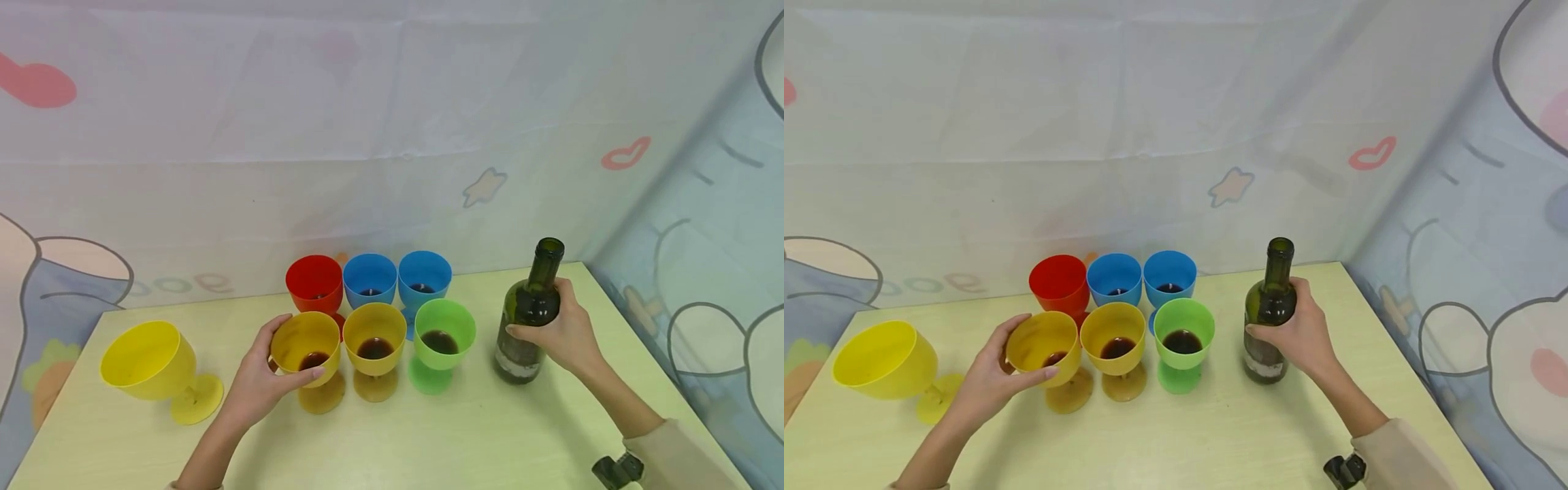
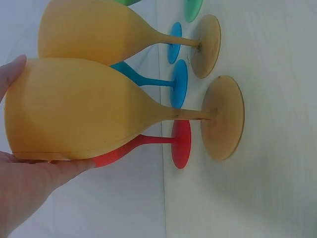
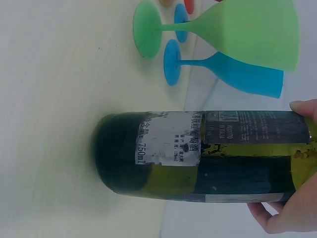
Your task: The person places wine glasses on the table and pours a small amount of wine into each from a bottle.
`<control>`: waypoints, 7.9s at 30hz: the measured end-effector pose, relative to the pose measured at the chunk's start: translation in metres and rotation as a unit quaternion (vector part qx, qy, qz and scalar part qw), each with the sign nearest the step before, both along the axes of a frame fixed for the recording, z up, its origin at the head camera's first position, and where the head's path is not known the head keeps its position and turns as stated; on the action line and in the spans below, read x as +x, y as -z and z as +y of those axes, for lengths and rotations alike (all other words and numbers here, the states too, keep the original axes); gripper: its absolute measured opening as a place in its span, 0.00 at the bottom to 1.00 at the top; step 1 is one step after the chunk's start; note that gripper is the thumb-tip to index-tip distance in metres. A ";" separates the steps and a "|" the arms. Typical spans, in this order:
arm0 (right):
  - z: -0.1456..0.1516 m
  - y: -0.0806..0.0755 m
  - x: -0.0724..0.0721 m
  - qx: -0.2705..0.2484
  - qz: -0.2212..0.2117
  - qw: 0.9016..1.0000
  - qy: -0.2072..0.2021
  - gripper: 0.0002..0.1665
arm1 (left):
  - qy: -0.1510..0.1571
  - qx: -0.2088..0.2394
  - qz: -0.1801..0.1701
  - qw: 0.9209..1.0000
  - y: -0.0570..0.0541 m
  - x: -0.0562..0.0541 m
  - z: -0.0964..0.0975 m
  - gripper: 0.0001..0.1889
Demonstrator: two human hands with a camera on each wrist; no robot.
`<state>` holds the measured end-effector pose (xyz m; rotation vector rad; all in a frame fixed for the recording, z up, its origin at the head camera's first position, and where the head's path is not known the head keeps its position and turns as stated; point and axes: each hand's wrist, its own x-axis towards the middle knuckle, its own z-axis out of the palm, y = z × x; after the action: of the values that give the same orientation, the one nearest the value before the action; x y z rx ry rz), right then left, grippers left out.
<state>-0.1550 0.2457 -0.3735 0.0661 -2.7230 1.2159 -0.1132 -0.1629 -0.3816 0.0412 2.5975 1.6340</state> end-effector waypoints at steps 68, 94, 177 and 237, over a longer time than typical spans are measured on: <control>0.026 0.014 0.008 -0.038 -0.013 0.999 0.002 0.49 | -0.094 -0.207 0.020 0.974 -0.043 0.037 -0.153 0.55; 0.026 0.015 0.007 -0.039 -0.010 0.999 0.001 0.49 | -0.136 -0.137 0.004 0.981 0.004 0.026 -0.166 0.52; -0.016 -0.040 0.019 0.071 0.100 0.990 -0.074 0.49 | -0.001 -0.154 -0.065 0.986 -0.066 0.057 -0.002 0.52; -0.063 -0.062 0.036 0.455 0.391 0.793 -0.108 0.33 | 0.060 -0.121 0.014 0.991 -0.076 0.043 0.079 0.49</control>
<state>-0.1186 0.1829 -0.3115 0.8001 -2.2445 -0.2355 -0.0699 -0.0840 -0.3060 0.2026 2.7358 1.2798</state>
